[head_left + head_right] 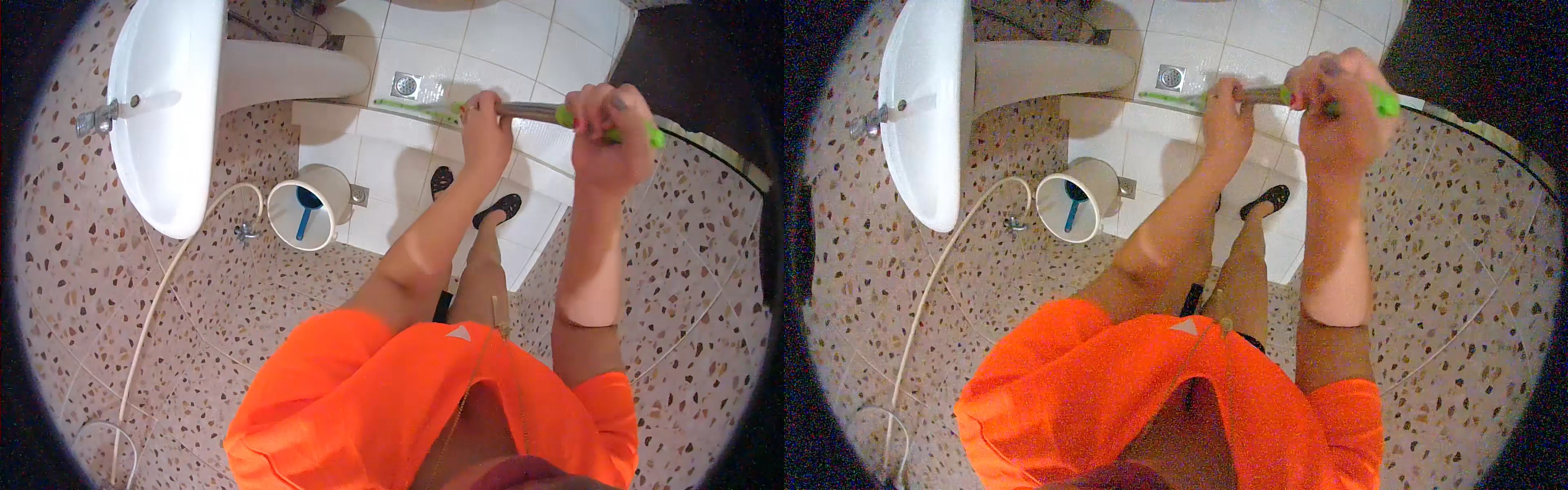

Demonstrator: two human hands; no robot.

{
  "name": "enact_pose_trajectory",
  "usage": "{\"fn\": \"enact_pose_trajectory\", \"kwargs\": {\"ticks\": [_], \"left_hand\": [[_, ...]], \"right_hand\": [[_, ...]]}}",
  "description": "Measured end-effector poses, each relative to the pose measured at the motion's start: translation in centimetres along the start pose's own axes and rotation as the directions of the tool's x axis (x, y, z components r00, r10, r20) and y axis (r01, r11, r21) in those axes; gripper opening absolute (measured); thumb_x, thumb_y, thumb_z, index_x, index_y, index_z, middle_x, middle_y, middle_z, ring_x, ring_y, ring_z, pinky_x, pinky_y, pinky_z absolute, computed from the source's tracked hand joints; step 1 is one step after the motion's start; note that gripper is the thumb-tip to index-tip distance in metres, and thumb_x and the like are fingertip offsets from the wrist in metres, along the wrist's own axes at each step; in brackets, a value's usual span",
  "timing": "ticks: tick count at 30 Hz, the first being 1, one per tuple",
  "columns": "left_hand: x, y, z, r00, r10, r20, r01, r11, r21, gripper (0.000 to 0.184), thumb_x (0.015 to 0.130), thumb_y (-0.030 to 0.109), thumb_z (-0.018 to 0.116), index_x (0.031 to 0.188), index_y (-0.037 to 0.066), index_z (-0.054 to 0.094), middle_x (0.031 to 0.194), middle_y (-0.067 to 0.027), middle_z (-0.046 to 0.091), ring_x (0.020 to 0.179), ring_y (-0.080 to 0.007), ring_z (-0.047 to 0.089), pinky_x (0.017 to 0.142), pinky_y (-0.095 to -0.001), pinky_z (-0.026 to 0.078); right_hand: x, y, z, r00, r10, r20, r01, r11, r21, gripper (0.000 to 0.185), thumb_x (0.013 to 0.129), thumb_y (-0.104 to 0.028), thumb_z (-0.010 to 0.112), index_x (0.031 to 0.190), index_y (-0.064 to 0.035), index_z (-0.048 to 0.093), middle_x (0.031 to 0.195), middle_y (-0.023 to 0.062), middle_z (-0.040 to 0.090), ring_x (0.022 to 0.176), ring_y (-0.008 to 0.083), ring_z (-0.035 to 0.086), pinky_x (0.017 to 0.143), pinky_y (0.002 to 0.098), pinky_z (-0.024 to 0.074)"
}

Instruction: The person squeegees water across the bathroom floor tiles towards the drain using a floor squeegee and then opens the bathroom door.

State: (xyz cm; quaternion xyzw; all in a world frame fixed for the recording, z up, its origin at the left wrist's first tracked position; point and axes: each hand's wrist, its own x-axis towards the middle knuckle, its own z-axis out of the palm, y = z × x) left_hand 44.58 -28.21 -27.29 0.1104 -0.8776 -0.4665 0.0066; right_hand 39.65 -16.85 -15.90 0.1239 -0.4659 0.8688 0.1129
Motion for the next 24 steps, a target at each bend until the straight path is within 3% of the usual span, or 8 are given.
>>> {"fn": "enact_pose_trajectory", "kwargs": {"ticks": [1,3,6,10,12,14,21,24], "left_hand": [[-0.6,-0.9,0.2,0.998,-0.06,-0.025,0.061,0.998,0.012,0.025,0.071,0.001,0.063,0.09,0.005,0.047,0.086,-0.0156,0.054,0.09,-0.0341,0.05,0.078,-0.0456,0.038],[-0.2,-1.9,1.0,0.999,-0.038,-0.029,0.038,0.999,-0.015,0.025,0.071,0.0,0.062,0.091,0.005,0.047,0.087,-0.0161,0.053,0.092,-0.0346,0.049,0.079,-0.0463,0.038],[-0.1,-1.2,1.9,0.997,0.059,0.051,-0.062,0.996,0.062,0.023,0.072,0.001,0.062,0.09,0.004,0.048,0.088,-0.0171,0.054,0.093,-0.0363,0.05,0.08,-0.0469,0.038],[-1.9,2.5,6.2,0.955,0.218,0.199,-0.253,0.952,0.174,0.017,0.076,0.009,0.054,0.092,0.004,0.05,0.086,-0.0214,0.055,0.082,-0.0407,0.052,0.073,-0.0498,0.04],[-4.0,6.9,7.0,0.847,0.314,0.428,-0.416,0.894,0.166,0.025,0.08,0.015,0.051,0.104,0.006,0.051,0.093,-0.0244,0.057,0.092,-0.0397,0.055,0.085,-0.0537,0.039],[-4.3,9.4,8.3,0.646,0.229,0.729,-0.356,0.934,0.022,0.029,0.081,0.016,0.051,0.108,0.009,0.051,0.1,-0.0249,0.058,0.099,-0.0384,0.056,0.09,-0.0556,0.037],[-5.8,6.7,12.6,0.614,0.262,0.745,-0.481,0.872,0.09,0.025,0.078,0.017,0.055,0.103,0.012,0.055,0.089,-0.0194,0.061,0.09,-0.0346,0.059,0.082,-0.054,0.041],[-5.2,7.0,12.2,0.732,0.268,0.627,-0.451,0.88,0.15,0.015,0.076,0.017,0.057,0.089,0.013,0.059,0.077,-0.0149,0.062,0.08,-0.0308,0.061,0.076,-0.0453,0.046]], "right_hand": [[-0.5,0.2,0.3,0.989,0.136,-0.064,-0.124,0.978,0.17,0.011,0.08,0.0,0.047,0.07,-0.0001,0.045,0.057,0.0054,0.036,0.046,0.0146,0.038,0.04,0.0305,0.0357],[-1.3,0.5,1.2,0.99,-0.073,-0.124,0.023,0.93,-0.368,0.013,0.076,-0.002,0.048,0.065,-0.0015,0.042,0.054,0.0041,0.034,0.045,0.0144,0.036,0.041,0.0298,0.0331],[-1.4,-1.4,0.4,0.926,0.085,-0.367,-0.084,0.996,0.018,0.013,0.075,-0.005,0.049,0.063,-0.0043,0.043,0.053,0.0031,0.035,0.046,0.0142,0.033,0.046,0.0289,0.0314],[-3.4,-7.9,-6.6,0.898,-0.027,-0.439,-0.079,0.972,-0.221,0.013,0.074,-0.015,0.052,0.064,-0.008,0.046,0.055,0.0035,0.038,0.053,0.0161,0.038,0.054,0.0314,0.0342],[-4.3,-13.0,-7.2,0.823,-0.172,-0.541,-0.017,0.945,-0.326,0.028,0.077,-0.022,0.052,0.058,-0.0082,0.037,0.059,0.0035,0.035,0.06,0.0178,0.037,0.071,0.0352,0.0339],[-6.9,-17.3,-9.9,0.839,-0.039,-0.543,-0.074,0.98,-0.185,0.027,0.078,-0.023,0.051,0.059,-0.0095,0.038,0.06,0.0041,0.036,0.062,0.02,0.038,0.076,0.0376,0.0341],[-11.0,-15.9,-11.0,0.658,-0.22,-0.72,-0.059,0.938,-0.341,0.025,0.076,-0.012,0.053,0.06,-0.0135,0.033,0.055,0.0011,0.033,0.053,0.0171,0.034,0.065,0.0358,0.0356],[-9.9,-14.9,-11.7,0.605,-0.248,-0.757,0.0,0.95,-0.312,0.021,0.075,-0.009,0.051,0.061,-0.0117,0.035,0.055,0.0019,0.032,0.053,0.0169,0.034,0.061,0.0332,0.0363]]}}
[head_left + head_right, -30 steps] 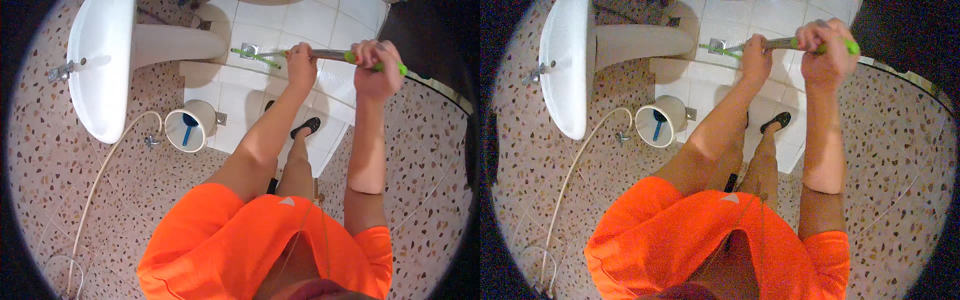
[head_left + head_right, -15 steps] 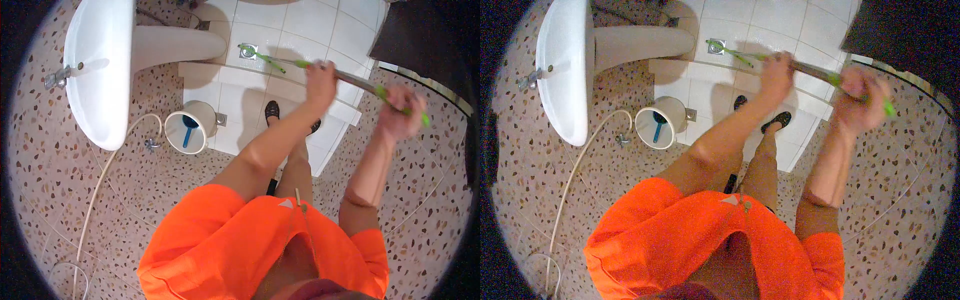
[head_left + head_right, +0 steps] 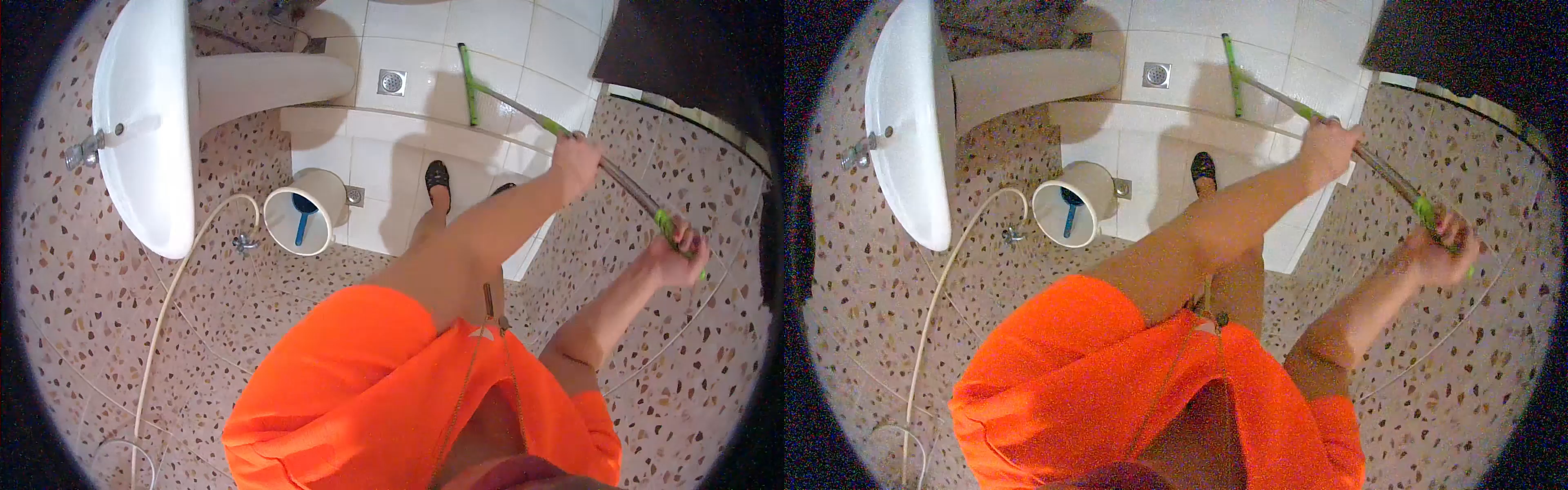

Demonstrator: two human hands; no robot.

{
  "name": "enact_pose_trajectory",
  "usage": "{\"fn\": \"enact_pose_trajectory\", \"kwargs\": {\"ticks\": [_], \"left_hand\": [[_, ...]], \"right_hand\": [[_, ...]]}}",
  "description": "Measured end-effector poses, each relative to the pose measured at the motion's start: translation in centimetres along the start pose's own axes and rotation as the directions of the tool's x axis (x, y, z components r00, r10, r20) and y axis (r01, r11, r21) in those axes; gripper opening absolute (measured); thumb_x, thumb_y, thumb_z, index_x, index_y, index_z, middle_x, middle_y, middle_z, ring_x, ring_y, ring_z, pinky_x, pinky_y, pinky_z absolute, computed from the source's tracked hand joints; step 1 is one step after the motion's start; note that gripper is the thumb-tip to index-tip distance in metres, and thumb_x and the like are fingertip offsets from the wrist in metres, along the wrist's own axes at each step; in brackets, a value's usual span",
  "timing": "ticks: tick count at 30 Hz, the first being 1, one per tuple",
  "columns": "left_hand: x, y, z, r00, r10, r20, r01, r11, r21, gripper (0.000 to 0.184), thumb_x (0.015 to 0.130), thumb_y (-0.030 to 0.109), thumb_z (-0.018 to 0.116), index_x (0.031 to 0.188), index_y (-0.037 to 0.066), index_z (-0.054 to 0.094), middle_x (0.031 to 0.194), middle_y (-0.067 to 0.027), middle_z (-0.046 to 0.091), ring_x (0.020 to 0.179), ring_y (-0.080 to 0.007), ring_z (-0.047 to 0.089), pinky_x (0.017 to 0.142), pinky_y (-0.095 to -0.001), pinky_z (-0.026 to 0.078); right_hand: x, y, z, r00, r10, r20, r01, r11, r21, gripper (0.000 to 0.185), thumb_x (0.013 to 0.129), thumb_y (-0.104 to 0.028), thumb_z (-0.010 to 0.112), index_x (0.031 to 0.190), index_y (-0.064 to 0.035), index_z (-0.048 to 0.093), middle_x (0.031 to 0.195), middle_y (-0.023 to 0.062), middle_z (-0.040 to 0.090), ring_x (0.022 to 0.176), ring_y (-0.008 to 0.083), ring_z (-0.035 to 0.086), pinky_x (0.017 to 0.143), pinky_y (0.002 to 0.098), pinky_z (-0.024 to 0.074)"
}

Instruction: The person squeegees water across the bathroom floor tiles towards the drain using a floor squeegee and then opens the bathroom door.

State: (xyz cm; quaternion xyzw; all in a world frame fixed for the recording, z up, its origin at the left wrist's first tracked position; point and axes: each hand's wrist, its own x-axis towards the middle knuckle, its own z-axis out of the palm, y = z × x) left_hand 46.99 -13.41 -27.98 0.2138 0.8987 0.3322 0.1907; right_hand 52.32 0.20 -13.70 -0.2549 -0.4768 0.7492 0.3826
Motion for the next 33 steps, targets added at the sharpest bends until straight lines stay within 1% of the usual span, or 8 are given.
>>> {"fn": "enact_pose_trajectory", "kwargs": {"ticks": [9,15,19,22,23,25,28,33], "left_hand": [[-0.3,-7.5,0.8,0.985,-0.045,0.166,0.027,0.993,0.111,0.016,0.072,0.015,0.059,0.088,0.013,0.061,0.08,-0.0117,0.063,0.084,-0.0269,0.062,0.082,-0.0522,0.041],[-3.1,-10.9,1.1,0.996,-0.056,0.066,0.034,0.955,0.296,0.016,0.073,0.015,0.058,0.089,0.014,0.061,0.082,-0.012,0.063,0.084,-0.0283,0.062,0.087,-0.0526,0.037],[-2.6,-10.4,-1.1,0.974,-0.144,0.174,0.1,0.966,0.237,0.016,0.073,0.015,0.058,0.089,0.013,0.062,0.083,-0.0127,0.063,0.08,-0.031,0.062,0.083,-0.0499,0.041],[-2.1,-10.6,-5.2,0.978,-0.209,-0.002,0.207,0.968,0.141,0.007,0.074,0.015,0.058,0.08,0.012,0.061,0.083,-0.011,0.062,0.081,-0.0275,0.061,0.086,-0.0509,0.038],[-1.8,-11.3,-6.4,0.972,-0.206,-0.108,0.217,0.972,0.094,0.006,0.075,0.017,0.06,0.078,0.012,0.06,0.081,-0.0101,0.061,0.078,-0.0284,0.061,0.084,-0.049,0.04],[-0.4,-13.5,-8.1,0.903,-0.241,-0.357,0.248,0.968,-0.026,0.016,0.076,0.024,0.064,0.078,0.01,0.058,0.079,-0.01,0.059,0.076,-0.0304,0.06,0.077,-0.0463,0.045],[0.3,-18.7,-9.0,0.91,-0.198,-0.364,0.255,0.96,0.114,0.025,0.079,0.032,0.063,0.084,0.008,0.057,0.084,-0.0132,0.06,0.078,-0.0361,0.059,0.07,-0.0428,0.047],[-5.9,-18.6,-5.3,0.924,-0.258,-0.283,0.277,0.96,0.031,0.022,0.08,0.029,0.061,0.091,0.01,0.055,0.091,-0.0159,0.058,0.083,-0.036,0.059,0.07,-0.0449,0.047]], "right_hand": [[-3.4,6.0,2.0,0.926,0.054,-0.373,-0.087,0.994,-0.072,0.016,0.074,-0.009,0.051,0.064,-0.006,0.039,0.056,0.0031,0.032,0.051,0.0177,0.035,0.057,0.0336,0.038],[-7.0,8.7,0.5,0.935,0.129,-0.331,-0.117,0.991,0.058,0.013,0.075,-0.006,0.047,0.066,-0.0067,0.038,0.055,0.0031,0.03,0.054,0.0174,0.036,0.058,0.0344,0.0381],[-7.7,7.9,2.1,0.945,0.173,-0.279,-0.165,0.985,0.054,0.013,0.076,-0.005,0.047,0.067,-0.0072,0.038,0.054,0.0029,0.031,0.055,0.0166,0.037,0.057,0.0342,0.0371],[-7.6,6.9,4.6,0.893,0.072,0.444,-0.175,0.965,0.194,0.01,0.077,-0.005,0.051,0.069,-0.0054,0.046,0.058,0.0068,0.045,0.06,0.0198,0.047,0.064,0.0357,0.0427],[-7.6,6.8,5.8,0.894,0.076,0.442,-0.177,0.965,0.192,0.01,0.077,-0.005,0.051,0.069,-0.0054,0.046,0.058,0.0068,0.045,0.06,0.0198,0.047,0.064,0.0357,0.0427],[-8.7,7.4,9.1,0.762,-0.097,0.64,0.273,0.945,-0.182,0.005,0.077,-0.003,0.054,0.073,-0.0033,0.051,0.067,0.0091,0.055,0.07,0.0235,0.055,0.071,0.0399,0.0462],[-11.2,11.4,10.0,0.628,0.063,0.776,0.109,0.98,-0.168,0.007,0.077,-0.003,0.056,0.072,-0.0007,0.052,0.071,0.0121,0.059,0.071,0.0224,0.058,0.072,0.0372,0.0472],[-16.5,10.8,5.3,0.681,0.11,0.724,0.096,0.967,-0.237,0.019,0.08,-0.013,0.055,0.067,-0.0004,0.05,0.067,0.0127,0.056,0.064,0.023,0.056,0.057,0.0305,0.0448]]}}
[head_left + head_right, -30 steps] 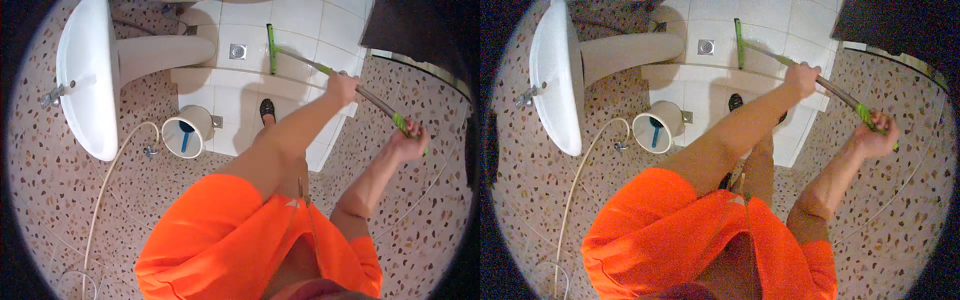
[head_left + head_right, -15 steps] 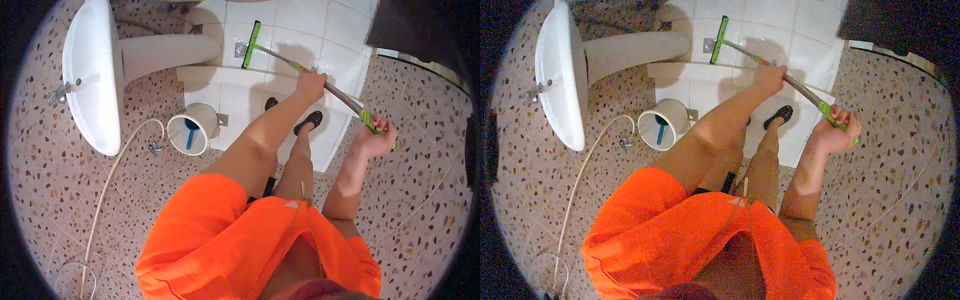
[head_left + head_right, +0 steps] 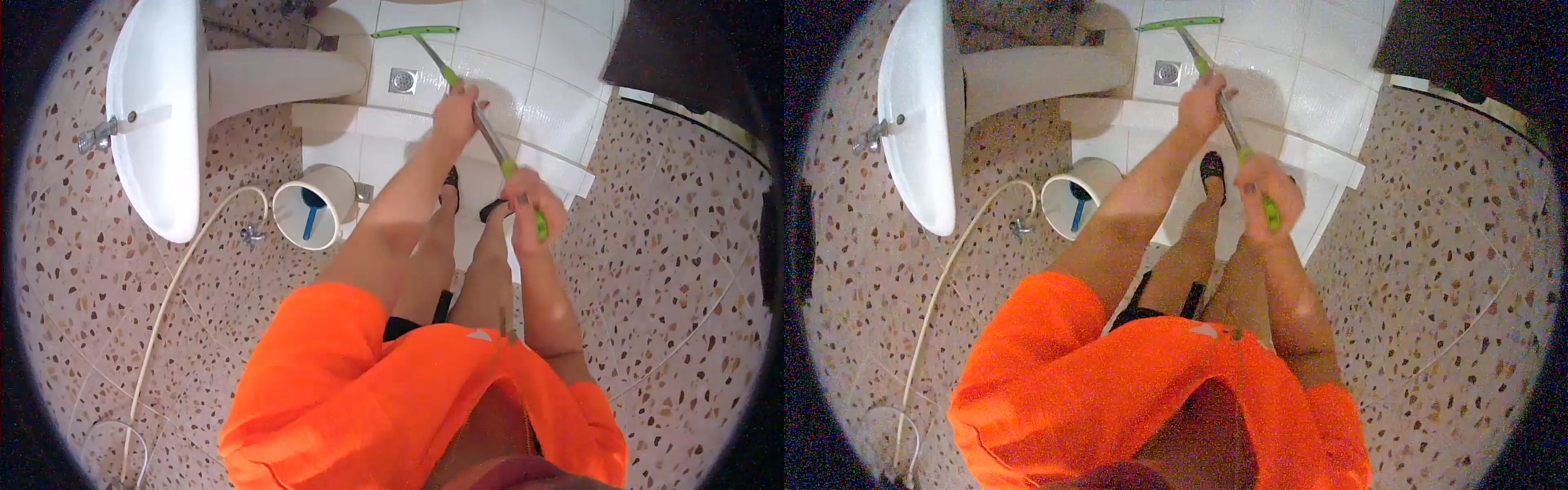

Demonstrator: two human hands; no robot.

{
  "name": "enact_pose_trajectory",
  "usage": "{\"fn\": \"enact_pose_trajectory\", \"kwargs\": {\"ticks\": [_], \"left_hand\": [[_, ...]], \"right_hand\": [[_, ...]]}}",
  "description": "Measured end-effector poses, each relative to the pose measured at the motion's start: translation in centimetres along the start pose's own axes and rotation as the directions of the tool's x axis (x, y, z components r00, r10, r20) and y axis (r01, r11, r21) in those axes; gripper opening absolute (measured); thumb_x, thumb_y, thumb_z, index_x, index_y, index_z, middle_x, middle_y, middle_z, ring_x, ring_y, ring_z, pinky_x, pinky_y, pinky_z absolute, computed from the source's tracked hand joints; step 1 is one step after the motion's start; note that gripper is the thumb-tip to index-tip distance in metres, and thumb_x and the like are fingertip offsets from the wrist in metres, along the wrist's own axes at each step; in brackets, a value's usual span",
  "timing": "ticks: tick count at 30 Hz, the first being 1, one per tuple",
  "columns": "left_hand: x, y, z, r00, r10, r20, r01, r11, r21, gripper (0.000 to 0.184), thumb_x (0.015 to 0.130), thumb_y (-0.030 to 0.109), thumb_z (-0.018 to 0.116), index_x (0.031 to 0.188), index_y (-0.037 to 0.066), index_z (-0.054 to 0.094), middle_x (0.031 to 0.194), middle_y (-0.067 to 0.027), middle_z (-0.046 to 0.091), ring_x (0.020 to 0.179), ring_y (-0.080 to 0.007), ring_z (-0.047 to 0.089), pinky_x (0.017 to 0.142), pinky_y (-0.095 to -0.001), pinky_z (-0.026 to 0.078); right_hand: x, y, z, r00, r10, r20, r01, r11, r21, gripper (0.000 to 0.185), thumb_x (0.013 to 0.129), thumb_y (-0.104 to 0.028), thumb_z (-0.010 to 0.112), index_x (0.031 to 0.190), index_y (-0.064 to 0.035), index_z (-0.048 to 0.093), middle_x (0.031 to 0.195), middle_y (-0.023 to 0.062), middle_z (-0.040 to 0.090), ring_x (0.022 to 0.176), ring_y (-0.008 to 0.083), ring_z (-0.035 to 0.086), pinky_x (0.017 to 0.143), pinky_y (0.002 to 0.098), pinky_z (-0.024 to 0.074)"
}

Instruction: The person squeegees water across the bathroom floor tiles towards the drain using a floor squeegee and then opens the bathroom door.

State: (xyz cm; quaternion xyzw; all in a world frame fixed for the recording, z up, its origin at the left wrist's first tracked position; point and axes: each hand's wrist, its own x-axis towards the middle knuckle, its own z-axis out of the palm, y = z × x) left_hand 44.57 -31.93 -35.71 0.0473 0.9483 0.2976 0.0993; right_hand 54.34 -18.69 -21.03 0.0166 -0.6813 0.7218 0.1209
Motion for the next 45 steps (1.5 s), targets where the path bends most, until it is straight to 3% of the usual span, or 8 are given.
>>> {"fn": "enact_pose_trajectory", "kwargs": {"ticks": [2,7,17,24,29,31,36,45], "left_hand": [[-3.9,1.3,-0.5,0.996,-0.03,0.086,0.029,0.999,0.014,0.023,0.081,0.028,0.06,0.092,0.008,0.054,0.103,-0.0198,0.054,0.085,-0.0387,0.058,0.071,-0.0455,0.048],[-10.4,2.7,0.3,0.991,-0.02,0.132,0.015,0.999,0.034,0.027,0.081,0.029,0.059,0.092,0.005,0.053,0.113,-0.024,0.051,0.089,-0.0415,0.056,0.073,-0.046,0.049],[-2.3,0.8,-5.8,0.971,0.092,0.223,-0.121,0.985,0.12,0.02,0.069,0.006,0.061,0.088,0.006,0.059,0.085,-0.0162,0.062,0.083,-0.0343,0.06,0.07,-0.0445,0.047],[-3.2,-1.5,-2.6,0.95,-0.128,0.284,0.058,0.968,0.243,0.02,0.069,0.012,0.062,0.088,0.009,0.061,0.083,-0.0147,0.063,0.079,-0.0343,0.061,0.068,-0.0433,0.048],[-4.6,6.7,-0.8,0.93,0.124,0.347,-0.182,0.973,0.141,0.021,0.069,0.012,0.062,0.09,0.012,0.06,0.081,-0.0139,0.062,0.076,-0.0333,0.061,0.064,-0.0443,0.049],[-5.8,11.6,1.4,0.929,0.231,0.291,-0.249,0.968,0.029,0.02,0.07,0.011,0.061,0.089,0.01,0.059,0.077,-0.0141,0.061,0.073,-0.0334,0.062,0.062,-0.0445,0.049],[-5.7,21.9,8.4,0.847,0.356,0.395,-0.35,0.932,-0.089,0.018,0.074,0.011,0.054,0.091,0.01,0.06,0.074,-0.0152,0.062,0.073,-0.0313,0.062,0.063,-0.045,0.048],[-6.1,13.5,12.1,0.898,0.171,0.405,-0.24,0.962,0.127,0.014,0.076,0.013,0.054,0.088,0.012,0.06,0.079,-0.0115,0.064,0.084,-0.0285,0.061,0.075,-0.0446,0.042]], "right_hand": [[-5.0,-1.2,-1.3,0.974,0.224,-0.021,-0.224,0.975,-0.005,0.018,0.08,-0.013,0.053,0.066,-0.0016,0.05,0.067,0.0129,0.057,0.062,0.0223,0.056,0.054,0.0301,0.0437],[-8.7,-5.3,-2.9,0.984,0.128,0.121,-0.123,0.991,-0.047,0.017,0.082,-0.016,0.053,0.069,-0.005,0.051,0.069,0.0115,0.057,0.062,0.0253,0.054,0.065,0.0403,0.0446],[2.0,-3.6,-0.4,0.985,0.137,0.105,-0.149,0.982,0.114,0.01,0.078,-0.011,0.054,0.074,-0.0034,0.059,0.071,0.0055,0.061,0.07,0.02,0.059,0.096,0.0413,0.0365],[-1.7,0.4,-0.6,0.987,0.16,0.028,-0.156,0.983,-0.101,0.012,0.076,-0.014,0.055,0.075,-0.0029,0.061,0.069,0.0059,0.062,0.066,0.0191,0.059,0.076,0.0333,0.0389],[-2.8,-5.9,-8.2,0.959,0.257,-0.122,-0.278,0.939,-0.205,0.017,0.076,-0.017,0.055,0.067,-0.0028,0.057,0.073,0.0105,0.064,0.07,0.0218,0.061,0.084,0.0372,0.0393],[-3.6,-7.6,-14.2,0.972,0.116,-0.204,-0.083,0.983,0.166,0.022,0.077,-0.022,0.052,0.076,-0.0012,0.058,0.077,0.0166,0.064,0.073,0.0304,0.061,0.095,0.0453,0.0332],[-3.1,-10.3,-23.6,0.83,0.233,-0.506,-0.175,0.971,0.161,0.023,0.081,-0.021,0.046,0.064,-0.0067,0.041,0.063,0.0085,0.045,0.071,0.0265,0.049,0.081,0.0433,0.0352],[-5.0,-2.0,-20.2,0.722,0.358,-0.593,-0.264,0.934,0.242,0.025,0.08,-0.019,0.047,0.061,-0.006,0.037,0.061,0.0097,0.043,0.065,0.0246,0.046,0.071,0.0397,0.0395]]}}
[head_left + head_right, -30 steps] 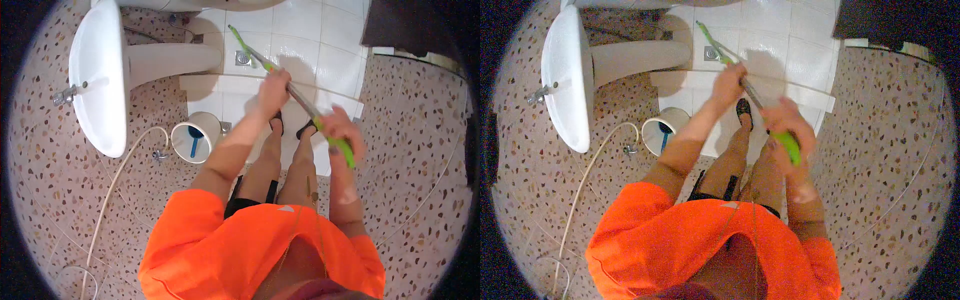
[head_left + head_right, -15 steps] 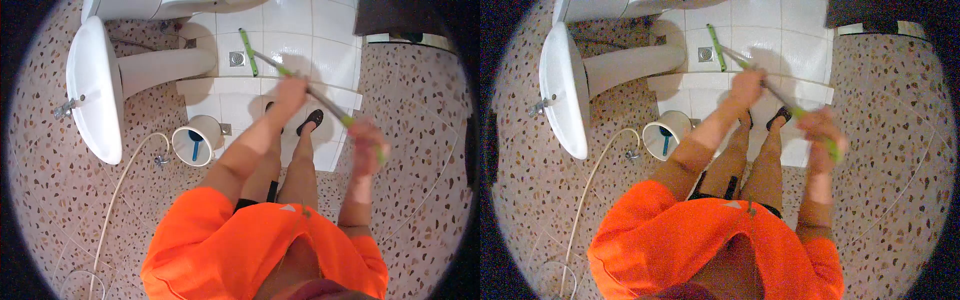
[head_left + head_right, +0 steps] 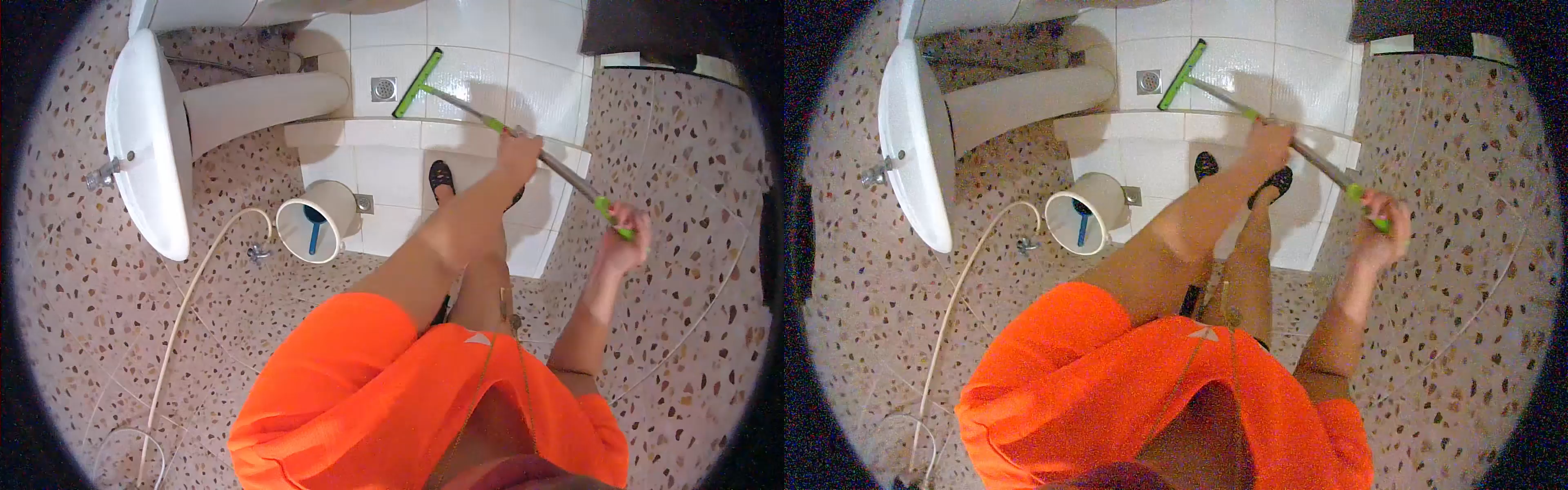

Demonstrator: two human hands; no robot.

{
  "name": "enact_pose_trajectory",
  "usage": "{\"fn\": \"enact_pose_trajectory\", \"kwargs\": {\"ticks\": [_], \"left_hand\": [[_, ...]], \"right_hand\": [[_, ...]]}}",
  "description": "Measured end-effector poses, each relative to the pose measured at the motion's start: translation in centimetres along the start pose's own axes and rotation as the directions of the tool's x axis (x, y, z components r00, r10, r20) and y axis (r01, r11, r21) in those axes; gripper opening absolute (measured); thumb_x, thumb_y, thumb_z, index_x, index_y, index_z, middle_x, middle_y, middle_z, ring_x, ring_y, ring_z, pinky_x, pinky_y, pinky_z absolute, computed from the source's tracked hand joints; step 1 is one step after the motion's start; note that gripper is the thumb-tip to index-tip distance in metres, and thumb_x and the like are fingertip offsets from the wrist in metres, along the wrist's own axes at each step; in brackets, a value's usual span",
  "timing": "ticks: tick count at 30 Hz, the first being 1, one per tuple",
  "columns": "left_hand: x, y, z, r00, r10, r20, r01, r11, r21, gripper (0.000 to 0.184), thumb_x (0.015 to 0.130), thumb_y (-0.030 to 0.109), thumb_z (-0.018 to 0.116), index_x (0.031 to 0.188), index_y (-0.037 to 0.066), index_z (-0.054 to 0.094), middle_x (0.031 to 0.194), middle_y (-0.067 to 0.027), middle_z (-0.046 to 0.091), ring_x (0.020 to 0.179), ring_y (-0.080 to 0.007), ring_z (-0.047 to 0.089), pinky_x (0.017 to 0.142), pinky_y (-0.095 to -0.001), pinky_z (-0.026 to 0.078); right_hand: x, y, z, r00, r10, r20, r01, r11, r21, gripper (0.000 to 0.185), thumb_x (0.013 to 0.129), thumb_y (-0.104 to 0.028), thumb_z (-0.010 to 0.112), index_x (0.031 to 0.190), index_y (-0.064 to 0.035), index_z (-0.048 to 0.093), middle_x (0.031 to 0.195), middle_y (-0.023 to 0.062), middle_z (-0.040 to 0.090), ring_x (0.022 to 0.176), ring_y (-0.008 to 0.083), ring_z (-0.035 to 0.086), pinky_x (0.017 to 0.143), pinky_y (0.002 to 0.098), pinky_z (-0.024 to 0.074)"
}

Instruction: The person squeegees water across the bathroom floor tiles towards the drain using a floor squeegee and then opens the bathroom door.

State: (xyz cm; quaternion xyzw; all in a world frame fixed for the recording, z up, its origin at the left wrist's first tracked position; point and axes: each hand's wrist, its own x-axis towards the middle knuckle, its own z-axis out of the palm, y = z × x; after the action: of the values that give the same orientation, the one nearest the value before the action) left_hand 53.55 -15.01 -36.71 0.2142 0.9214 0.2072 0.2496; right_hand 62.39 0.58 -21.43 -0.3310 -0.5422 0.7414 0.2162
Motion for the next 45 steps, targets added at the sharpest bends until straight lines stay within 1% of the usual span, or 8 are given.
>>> {"fn": "enact_pose_trajectory", "kwargs": {"ticks": [13,17,20,28,30,34,38,45], "left_hand": [[-2.5,-6.6,-7.6,0.984,-0.171,0.057,0.165,0.981,0.099,0.016,0.071,0.009,0.058,0.087,0.009,0.064,0.081,-0.0175,0.062,0.072,-0.0342,0.062,0.062,-0.0427,0.05],[0.0,-7.9,-10.5,0.882,-0.185,-0.433,0.163,0.983,-0.088,0.017,0.075,0.018,0.062,0.091,0.01,0.062,0.081,-0.0154,0.062,0.077,-0.0333,0.061,0.067,-0.0439,0.048],[0.6,-11.6,-9.9,0.885,-0.227,-0.406,0.181,0.972,-0.149,0.019,0.079,0.024,0.06,0.09,0.009,0.056,0.104,-0.0145,0.056,0.088,-0.0352,0.058,0.07,-0.0458,0.047],[-11.4,-9.8,-5.2,0.923,-0.263,-0.282,0.225,0.961,-0.161,0.02,0.083,0.023,0.056,0.093,0.008,0.049,0.101,-0.0191,0.056,0.086,-0.0391,0.058,0.068,-0.0496,0.046],[-12.2,-9.1,-5.3,0.952,-0.268,-0.145,0.244,0.956,-0.162,0.018,0.08,0.019,0.059,0.09,0.008,0.05,0.11,-0.0189,0.054,0.094,-0.0393,0.056,0.072,-0.0485,0.047],[-8.9,-1.4,-6.4,0.961,0.017,-0.276,-0.098,0.954,-0.284,0.017,0.072,0.011,0.062,0.086,0.006,0.053,0.111,-0.0222,0.054,0.099,-0.0414,0.052,0.078,-0.0473,0.046],[-3.0,7.8,-5.7,0.875,0.262,-0.407,-0.381,0.891,-0.246,0.013,0.072,0.012,0.062,0.081,0.008,0.054,0.098,-0.015,0.059,0.094,-0.0365,0.056,0.074,-0.0429,0.048],[3.6,3.2,-3.2,0.849,0.527,-0.039,-0.506,0.791,-0.343,0.02,0.078,0.028,0.06,0.085,0.01,0.056,0.096,-0.0106,0.057,0.085,-0.0331,0.058,0.07,-0.042,0.047]], "right_hand": [[-5.4,2.4,8.8,0.987,-0.013,0.161,-0.012,0.988,0.155,0.012,0.073,-0.007,0.049,0.065,-0.002,0.042,0.067,0.0145,0.052,0.069,0.0255,0.052,0.076,0.0419,0.0449],[-3.5,1.3,12.9,0.849,-0.265,0.457,0.221,0.964,0.148,0.008,0.072,-0.007,0.057,0.074,-0.0013,0.053,0.078,0.0137,0.06,0.09,0.0315,0.059,0.089,0.0454,0.0412],[-3.1,4.9,13.2,0.564,-0.256,0.785,0.378,0.925,0.031,0.007,0.069,-0.006,0.059,0.075,-0.0031,0.055,0.078,0.0128,0.06,0.087,0.0296,0.06,0.089,0.0453,0.0412],[-13.1,4.1,7.2,0.657,-0.066,0.751,0.113,0.994,-0.012,0.003,0.068,-0.003,0.052,0.065,-0.0041,0.051,0.071,0.0109,0.059,0.071,0.0262,0.059,0.087,0.0492,0.0395],[-13.3,3.0,5.9,0.624,-0.142,0.768,0.257,0.966,-0.03,0.007,0.071,-0.006,0.055,0.066,-0.005,0.05,0.071,0.0107,0.06,0.074,0.0267,0.059,0.088,0.0496,0.0383],[-11.1,-6.9,5.6,0.833,-0.233,0.502,0.421,0.856,-0.301,0.024,0.08,-0.02,0.061,0.066,-0.0062,0.047,0.067,0.0093,0.06,0.076,0.027,0.06,0.091,0.054,0.0361],[-9.2,-12.6,3.9,0.759,-0.352,0.548,0.583,0.743,-0.329,0.021,0.077,-0.015,0.059,0.062,-0.0052,0.049,0.064,0.0096,0.061,0.068,0.0272,0.063,0.086,0.0517,0.0419],[-6.1,-2.0,9.7,0.584,-0.429,0.689,0.737,0.636,-0.229,0.01,0.059,-0.005,0.063,0.062,-0.0065,0.054,0.063,0.0074,0.057,0.059,0.0267,0.057,0.068,0.0407,0.0488]]}}
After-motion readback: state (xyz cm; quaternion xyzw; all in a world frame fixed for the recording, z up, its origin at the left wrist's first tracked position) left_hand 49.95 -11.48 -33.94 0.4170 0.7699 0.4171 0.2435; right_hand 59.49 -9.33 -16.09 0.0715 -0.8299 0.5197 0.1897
